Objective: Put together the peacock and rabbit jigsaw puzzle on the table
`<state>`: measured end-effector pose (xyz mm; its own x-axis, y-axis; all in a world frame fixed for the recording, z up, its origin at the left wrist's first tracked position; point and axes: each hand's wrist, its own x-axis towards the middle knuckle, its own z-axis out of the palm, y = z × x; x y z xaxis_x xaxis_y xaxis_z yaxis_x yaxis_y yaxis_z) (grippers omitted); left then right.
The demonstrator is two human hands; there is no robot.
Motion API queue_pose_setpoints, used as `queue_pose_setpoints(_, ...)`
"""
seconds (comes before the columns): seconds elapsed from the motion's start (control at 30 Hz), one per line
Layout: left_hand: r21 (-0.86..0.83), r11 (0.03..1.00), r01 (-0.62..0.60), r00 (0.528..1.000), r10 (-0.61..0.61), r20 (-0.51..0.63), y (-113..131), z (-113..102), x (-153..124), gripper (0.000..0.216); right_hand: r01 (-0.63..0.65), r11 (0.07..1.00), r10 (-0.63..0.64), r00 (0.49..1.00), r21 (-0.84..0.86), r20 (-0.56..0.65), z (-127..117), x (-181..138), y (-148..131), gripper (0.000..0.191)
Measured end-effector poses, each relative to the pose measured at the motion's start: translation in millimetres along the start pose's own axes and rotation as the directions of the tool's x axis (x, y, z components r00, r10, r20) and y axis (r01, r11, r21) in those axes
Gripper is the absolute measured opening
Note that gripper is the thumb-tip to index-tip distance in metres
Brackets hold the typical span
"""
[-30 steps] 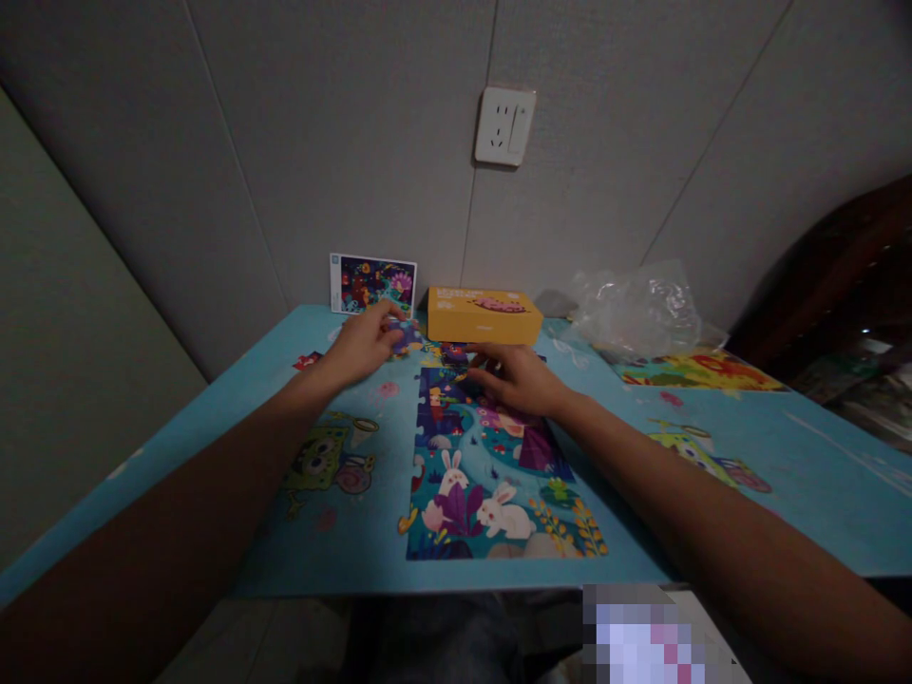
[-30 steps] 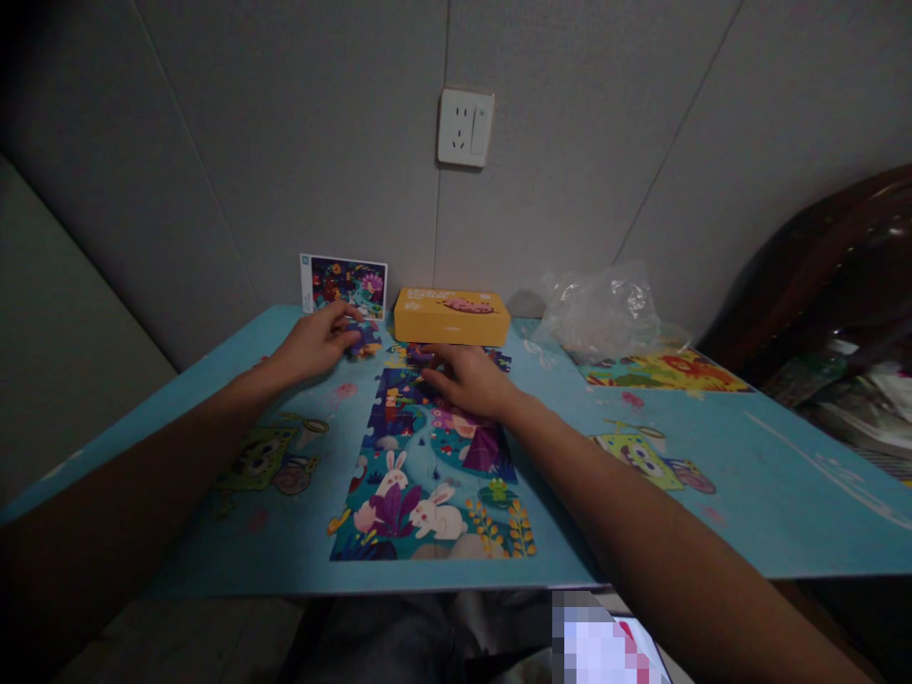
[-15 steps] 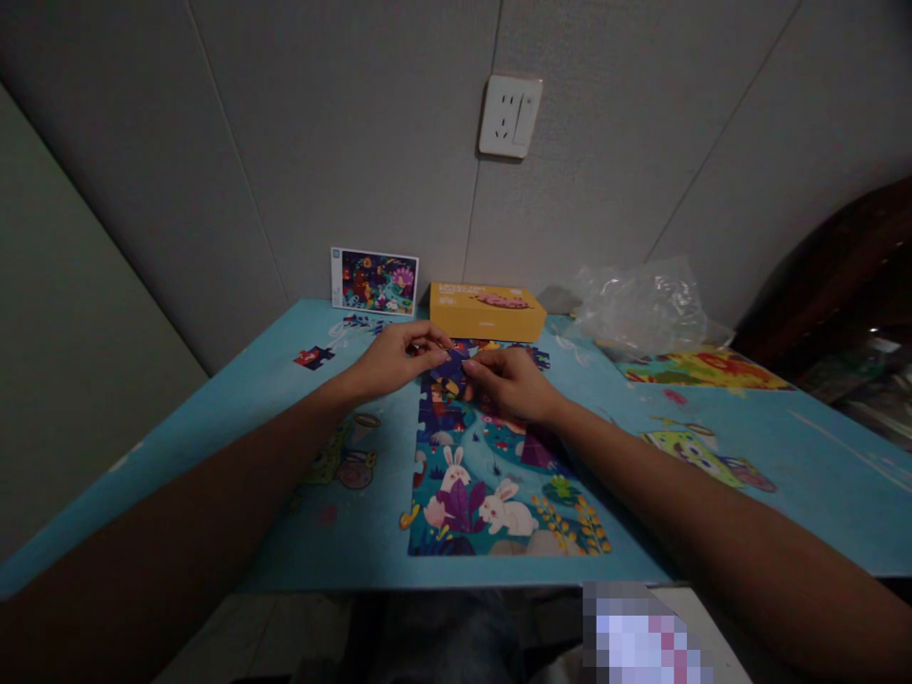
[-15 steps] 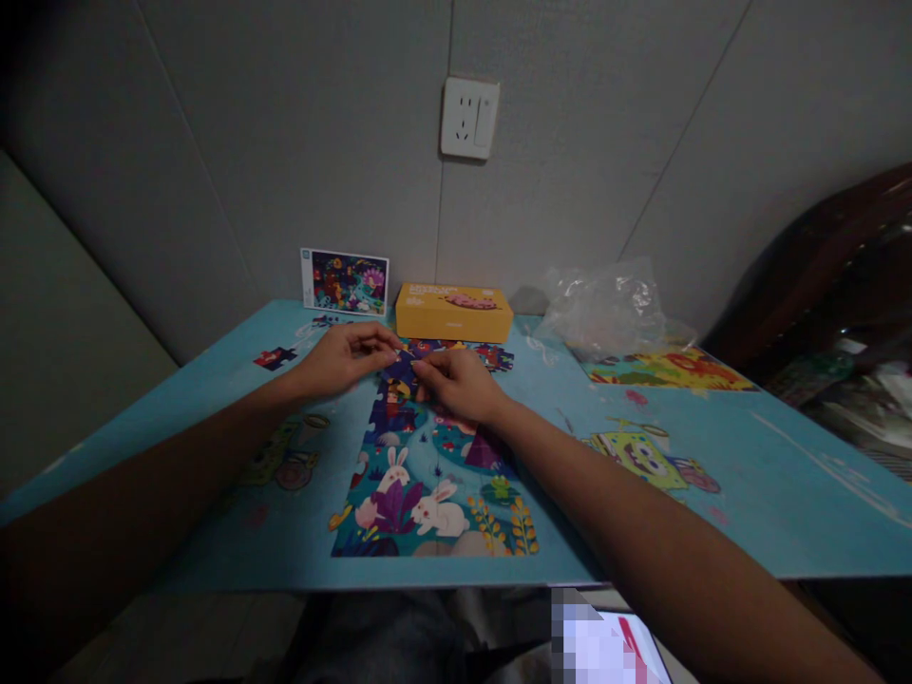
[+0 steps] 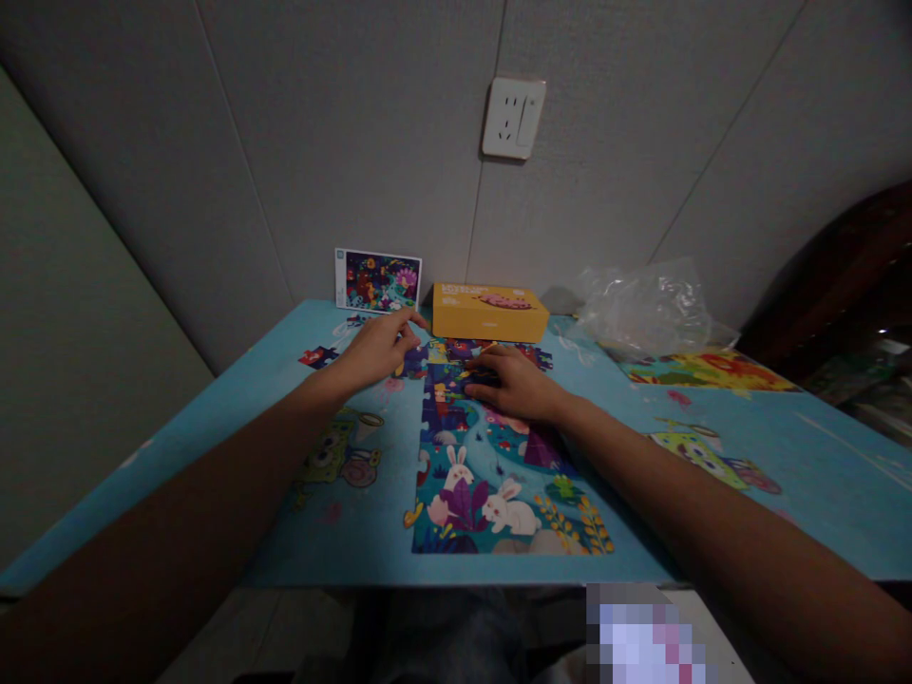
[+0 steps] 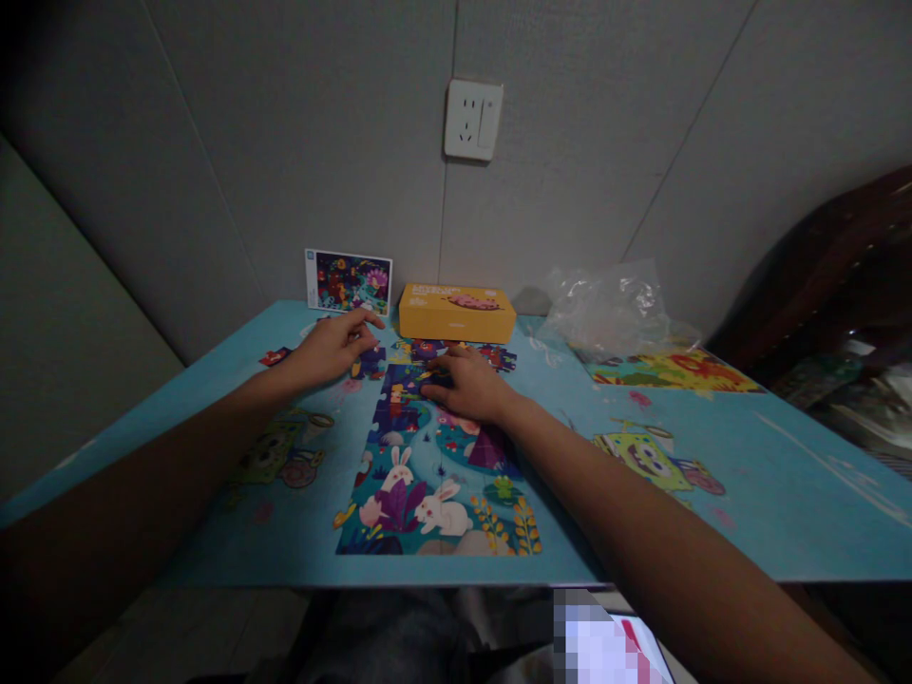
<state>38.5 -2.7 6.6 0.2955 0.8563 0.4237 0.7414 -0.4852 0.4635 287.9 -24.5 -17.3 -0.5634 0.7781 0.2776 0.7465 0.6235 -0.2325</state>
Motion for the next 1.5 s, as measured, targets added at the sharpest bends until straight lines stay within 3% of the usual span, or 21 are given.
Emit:
queue_pose_setpoints(0.2,0.073,0.997,0.007,0.994,-0.015,0.112,0.3,-0.8,1.7,0.016,0.007,1.0,-0.008,1.0,0.017,0.023,0.1,0.1,6.7,0.041)
queue_pose_setpoints(0.4,0.004,0.993,0.117,0.985,-0.117,0.13,-2.6,1.0,2.1,0.014,0.027,0.999,-0.03,0.997,0.038,0.066,-3.8,1.2,5.9,0.042)
queue_pose_setpoints(0.57,0.023,0.993,0.114,0.975,-0.116,0.192,-5.3,2.8,2.1,0.011,0.082,0.993,-0.089,0.992,0.079,0.086,-5.3,2.1,4.9,0.041)
queue_pose_setpoints(1.07,0.183,0.983,-0.002,0.953,-0.054,0.299,-6.6,-0.5,-0.3,0.021,0.118,0.989,-0.126,0.988,0.09,0.091,-5.8,2.7,7.3,0.042)
queue_pose_setpoints(1.23,0.213,0.972,-0.101,0.891,-0.007,0.454,-7.8,-9.0,-2.4,0.038,0.123,0.987,-0.132,0.989,0.106,0.073,-4.5,2.3,9.5,0.041)
queue_pose_setpoints(1.33,0.261,0.947,-0.19,0.875,0.043,0.482,-8.5,-11.2,-4.3,0.055,0.115,0.987,-0.123,0.989,0.113,0.075,-5.4,2.1,8.5,0.04)
queue_pose_setpoints(1.5,0.274,0.944,-0.183,0.861,0.02,0.508,-5.0,-12.0,-5.7,0.047,0.101,0.987,-0.112,0.99,0.125,0.085,-6.3,2.1,7.0,0.041)
